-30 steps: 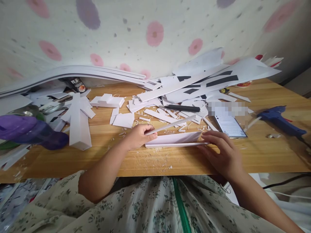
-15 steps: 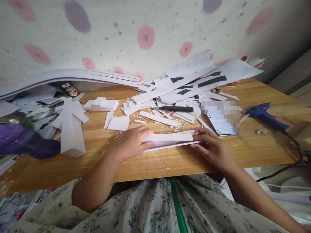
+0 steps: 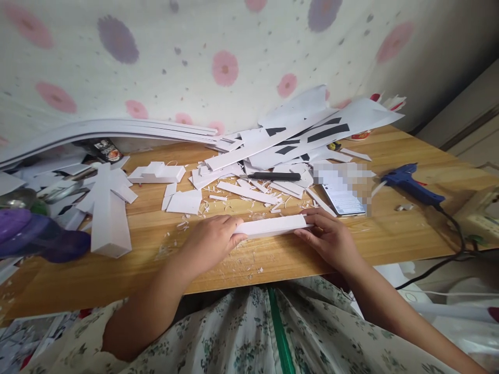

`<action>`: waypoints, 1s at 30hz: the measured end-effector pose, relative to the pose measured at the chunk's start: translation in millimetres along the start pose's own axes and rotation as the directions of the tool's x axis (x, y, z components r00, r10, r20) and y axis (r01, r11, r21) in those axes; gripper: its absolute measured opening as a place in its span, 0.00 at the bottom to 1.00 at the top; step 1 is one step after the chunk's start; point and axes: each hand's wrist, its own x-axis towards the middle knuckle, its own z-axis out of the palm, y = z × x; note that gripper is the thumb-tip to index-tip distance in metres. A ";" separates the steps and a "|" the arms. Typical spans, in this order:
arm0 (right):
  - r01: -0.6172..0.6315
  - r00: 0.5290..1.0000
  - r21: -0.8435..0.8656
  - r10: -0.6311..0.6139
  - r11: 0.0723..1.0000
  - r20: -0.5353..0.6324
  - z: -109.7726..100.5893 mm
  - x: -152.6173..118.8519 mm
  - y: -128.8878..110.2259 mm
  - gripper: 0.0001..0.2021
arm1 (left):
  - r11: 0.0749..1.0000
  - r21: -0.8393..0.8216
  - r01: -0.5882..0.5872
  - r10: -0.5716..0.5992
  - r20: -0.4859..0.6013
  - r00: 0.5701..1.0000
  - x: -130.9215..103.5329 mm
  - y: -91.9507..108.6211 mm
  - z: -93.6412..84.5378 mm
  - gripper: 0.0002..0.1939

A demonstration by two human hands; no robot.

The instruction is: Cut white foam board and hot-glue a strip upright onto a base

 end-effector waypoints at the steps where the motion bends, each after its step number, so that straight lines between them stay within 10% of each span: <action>1: -0.017 1.000 0.006 0.017 1.000 -0.002 0.0 -0.5 -0.1 0.08 | 1.000 0.011 -0.003 0.003 -0.007 1.000 0.1 0.0 2.4 0.10; 16: -0.275 0.957 0.270 0.289 0.923 -0.014 0.4 -6.6 0.3 0.19 | 0.999 -0.011 -0.046 0.045 -0.072 0.996 4.4 2.6 10.4 0.10; 30: 0.043 0.998 -0.080 -0.046 0.996 -0.038 -3.3 -3.7 0.7 0.12 | 0.972 -0.231 0.027 -0.050 -0.094 0.994 -11.1 -11.7 13.6 0.22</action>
